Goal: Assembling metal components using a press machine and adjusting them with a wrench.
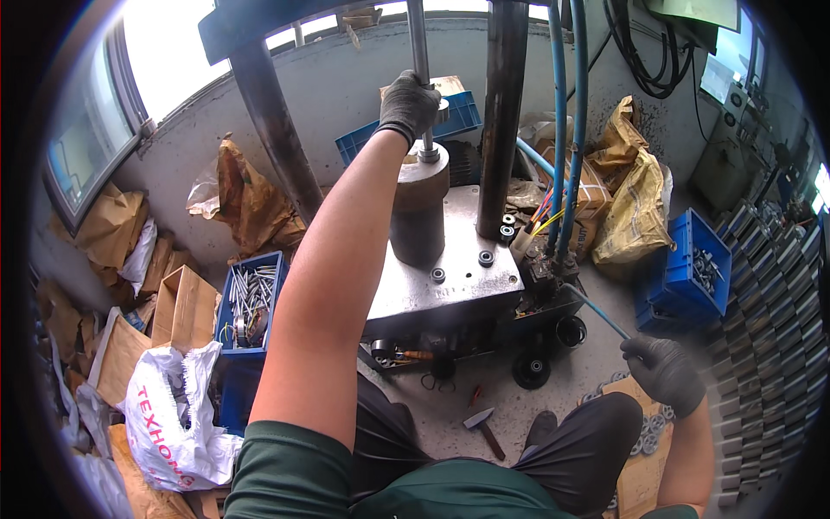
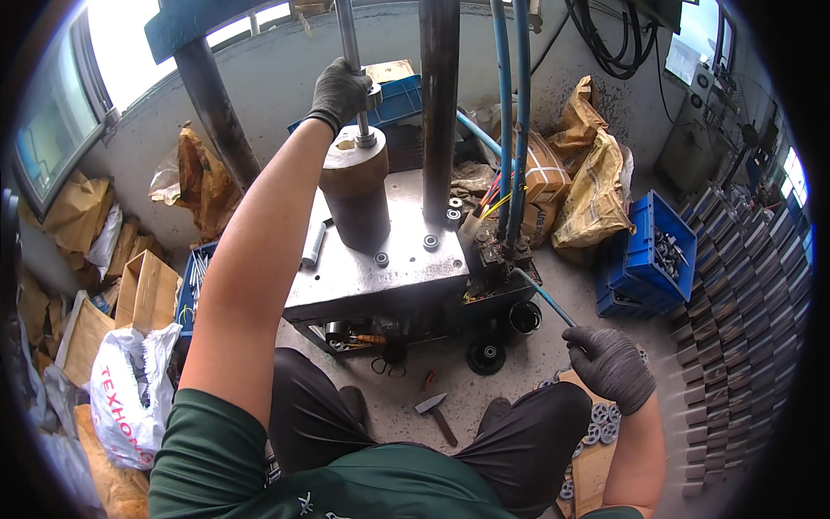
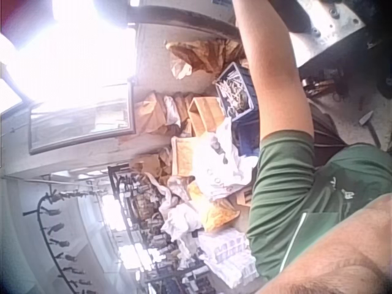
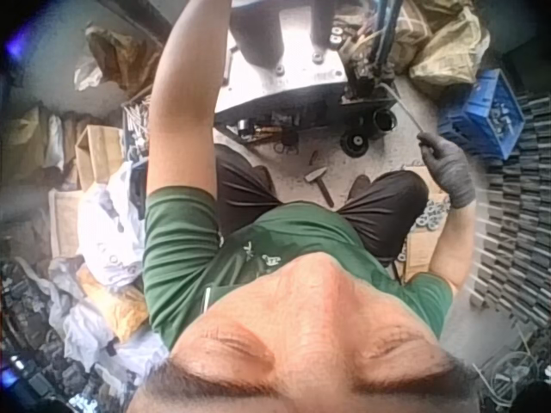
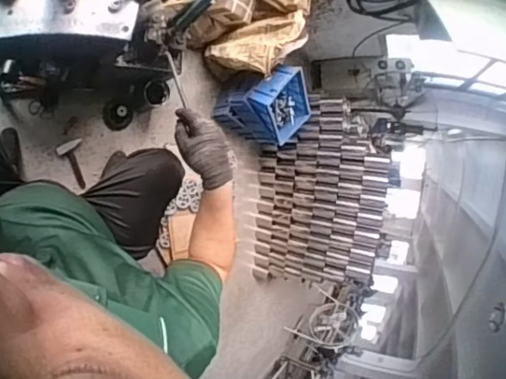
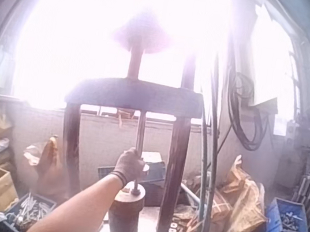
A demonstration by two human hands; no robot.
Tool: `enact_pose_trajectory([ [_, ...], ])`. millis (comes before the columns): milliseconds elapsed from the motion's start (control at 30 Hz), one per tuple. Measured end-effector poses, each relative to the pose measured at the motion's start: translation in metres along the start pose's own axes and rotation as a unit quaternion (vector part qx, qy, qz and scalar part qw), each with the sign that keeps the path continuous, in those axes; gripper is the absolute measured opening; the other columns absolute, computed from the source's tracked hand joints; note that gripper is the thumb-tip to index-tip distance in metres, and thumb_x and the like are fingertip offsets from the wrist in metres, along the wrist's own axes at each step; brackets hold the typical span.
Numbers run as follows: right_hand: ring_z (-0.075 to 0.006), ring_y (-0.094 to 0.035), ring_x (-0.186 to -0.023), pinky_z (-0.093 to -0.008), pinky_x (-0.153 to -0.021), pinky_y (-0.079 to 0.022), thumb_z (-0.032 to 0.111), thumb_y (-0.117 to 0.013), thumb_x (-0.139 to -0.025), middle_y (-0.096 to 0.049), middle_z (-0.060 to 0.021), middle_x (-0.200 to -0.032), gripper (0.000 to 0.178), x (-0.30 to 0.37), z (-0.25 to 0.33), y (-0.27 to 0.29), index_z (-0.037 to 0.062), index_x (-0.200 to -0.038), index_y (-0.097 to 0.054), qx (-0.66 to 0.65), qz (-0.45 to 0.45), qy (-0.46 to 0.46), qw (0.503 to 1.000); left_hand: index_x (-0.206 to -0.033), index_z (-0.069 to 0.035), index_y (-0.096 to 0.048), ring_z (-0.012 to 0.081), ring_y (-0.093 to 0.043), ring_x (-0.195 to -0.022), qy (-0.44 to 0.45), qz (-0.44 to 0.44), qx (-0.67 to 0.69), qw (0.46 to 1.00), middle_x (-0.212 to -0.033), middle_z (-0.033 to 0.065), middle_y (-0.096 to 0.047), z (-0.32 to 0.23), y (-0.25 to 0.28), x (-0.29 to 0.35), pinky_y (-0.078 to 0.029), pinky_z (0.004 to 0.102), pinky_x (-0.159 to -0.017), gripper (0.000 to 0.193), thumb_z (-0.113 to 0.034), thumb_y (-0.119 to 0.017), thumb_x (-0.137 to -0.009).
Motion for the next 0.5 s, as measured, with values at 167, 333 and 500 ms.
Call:
enact_pose_trajectory([
  [167, -0.0385, -0.075, -0.089, -0.0427, -0.079, -0.059, 0.008, -0.072, -0.090, -0.075, -0.0218, -0.097, 0.020, -0.009, 0.023, 0.019, 0.0022, -0.108, -0.076, 0.001, -0.136, 0.046, 0.990, -0.110, -0.002, -0.072, 0.0354, -0.076, -0.097, 0.015, 0.011, 0.026, 0.999, -0.099, 0.0202, -0.078, -0.008, 0.002, 0.006, -0.059, 0.0431, -0.092, 0.032, -0.025, -0.076, -0.089],
  [333, -0.0412, -0.070, -0.087, -0.0479, -0.075, -0.055, 0.004, -0.064, -0.097, -0.069, -0.0213, -0.094, 0.014, -0.077, 0.052, 0.069, 0.0008, -0.110, -0.068, 0.138, -0.382, 0.195, 0.893, -0.111, -0.002, -0.072, 0.0345, -0.076, -0.098, 0.006, 0.013, 0.013, 1.000, -0.100, 0.0188, -0.078, -0.003, 0.003, 0.003, -0.059, 0.0432, -0.092, 0.032, -0.024, -0.076, -0.089],
  [500, -0.0410, -0.072, -0.093, -0.0464, -0.084, -0.058, 0.010, -0.065, -0.097, -0.074, -0.0221, -0.101, 0.014, -0.159, 0.042, 0.103, 0.0022, -0.107, -0.072, 0.140, -0.429, 0.207, 0.868, -0.112, -0.003, -0.072, 0.0339, -0.076, -0.098, 0.011, 0.009, 0.017, 1.000, -0.101, 0.0182, -0.078, -0.002, 0.005, 0.004, -0.059, 0.0431, -0.092, 0.032, -0.023, -0.076, -0.089],
])
Point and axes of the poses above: each hand's wrist, its own x-axis away from the middle knuckle, its own y-axis out of the back of the hand, z = x × y, the point moved 4 cm from there along -x, towards the middle knuckle
